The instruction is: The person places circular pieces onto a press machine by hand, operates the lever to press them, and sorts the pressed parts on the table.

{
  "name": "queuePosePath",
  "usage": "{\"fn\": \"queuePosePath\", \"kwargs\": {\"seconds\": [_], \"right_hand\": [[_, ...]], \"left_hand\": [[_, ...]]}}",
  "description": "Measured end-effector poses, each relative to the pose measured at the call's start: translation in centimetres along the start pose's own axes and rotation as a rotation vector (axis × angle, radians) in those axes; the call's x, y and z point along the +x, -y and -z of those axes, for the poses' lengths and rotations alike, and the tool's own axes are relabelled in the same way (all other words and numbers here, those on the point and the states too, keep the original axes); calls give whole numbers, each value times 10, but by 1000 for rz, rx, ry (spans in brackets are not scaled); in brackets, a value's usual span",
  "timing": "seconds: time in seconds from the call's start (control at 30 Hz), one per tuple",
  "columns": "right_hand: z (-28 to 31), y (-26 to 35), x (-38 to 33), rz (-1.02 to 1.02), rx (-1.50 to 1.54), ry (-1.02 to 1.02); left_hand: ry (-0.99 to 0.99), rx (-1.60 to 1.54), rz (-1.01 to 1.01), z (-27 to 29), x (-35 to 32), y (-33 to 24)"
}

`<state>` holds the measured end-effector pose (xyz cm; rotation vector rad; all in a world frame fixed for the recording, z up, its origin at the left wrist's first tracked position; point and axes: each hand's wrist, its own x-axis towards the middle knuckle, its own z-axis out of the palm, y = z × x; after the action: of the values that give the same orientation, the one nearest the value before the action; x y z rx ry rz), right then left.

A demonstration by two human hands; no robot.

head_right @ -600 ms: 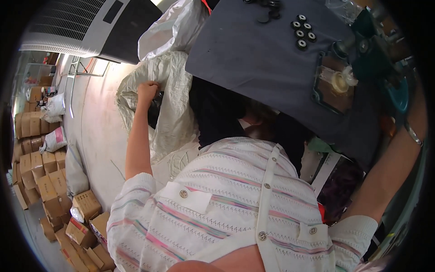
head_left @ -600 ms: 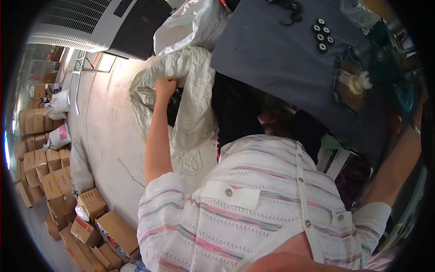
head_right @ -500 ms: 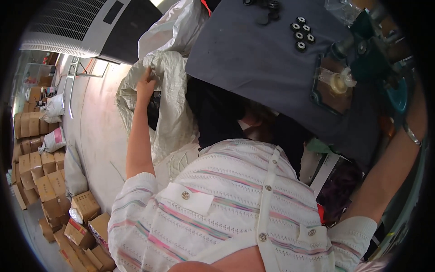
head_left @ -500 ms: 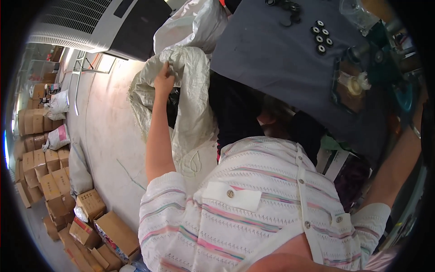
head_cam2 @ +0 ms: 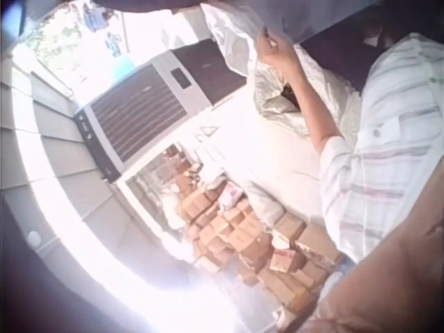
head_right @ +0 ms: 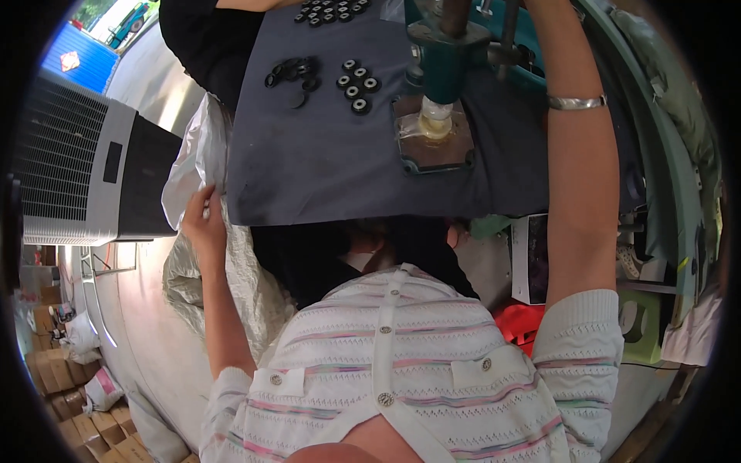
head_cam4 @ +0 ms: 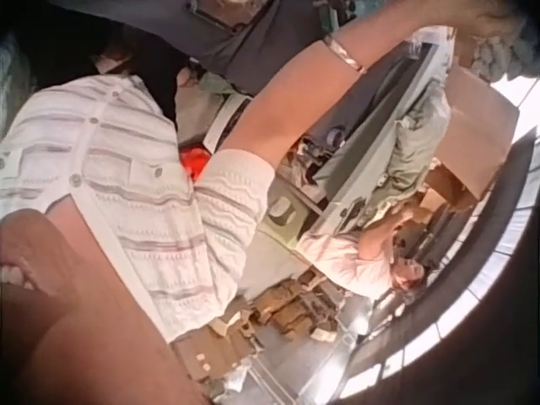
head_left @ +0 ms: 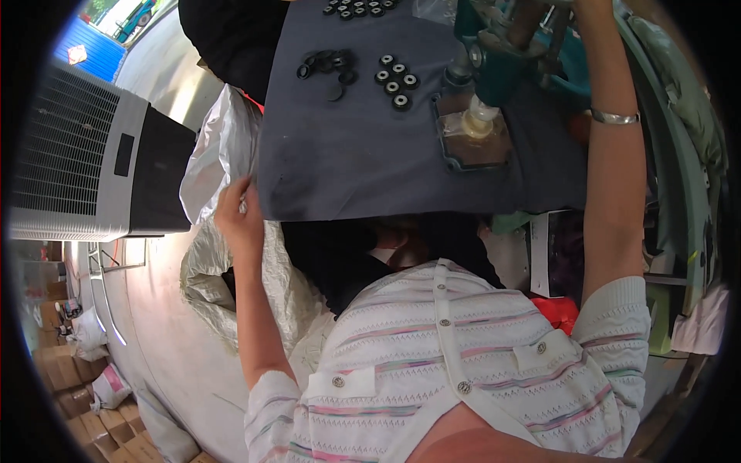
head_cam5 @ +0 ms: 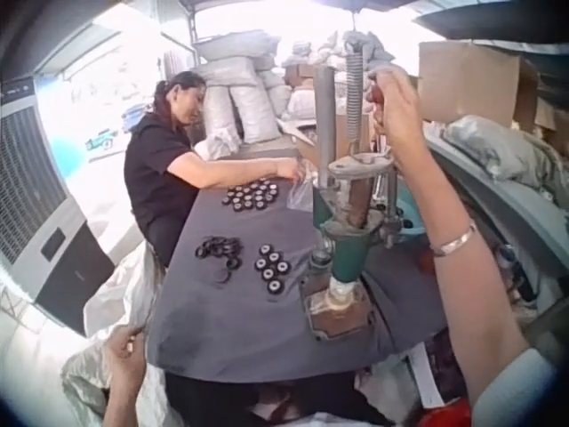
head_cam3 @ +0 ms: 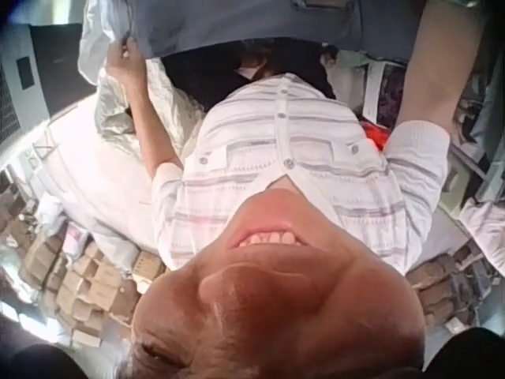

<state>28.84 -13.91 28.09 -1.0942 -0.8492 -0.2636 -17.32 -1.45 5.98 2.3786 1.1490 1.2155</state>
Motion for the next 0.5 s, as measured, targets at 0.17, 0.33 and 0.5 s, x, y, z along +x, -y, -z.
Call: {"fn": "queuePosePath", "kwargs": {"seconds": [0.17, 0.33, 0.5], "right_hand": [[-4, 1, -5, 27, -35, 32], [1, -11, 1, 63, -12, 8], [6, -10, 1, 109, -8, 64]], "left_hand": [[181, -213, -126, -87, 64, -23], [172, -253, -95, -156, 102, 7], [129, -55, -390, -179, 108, -1]]}}
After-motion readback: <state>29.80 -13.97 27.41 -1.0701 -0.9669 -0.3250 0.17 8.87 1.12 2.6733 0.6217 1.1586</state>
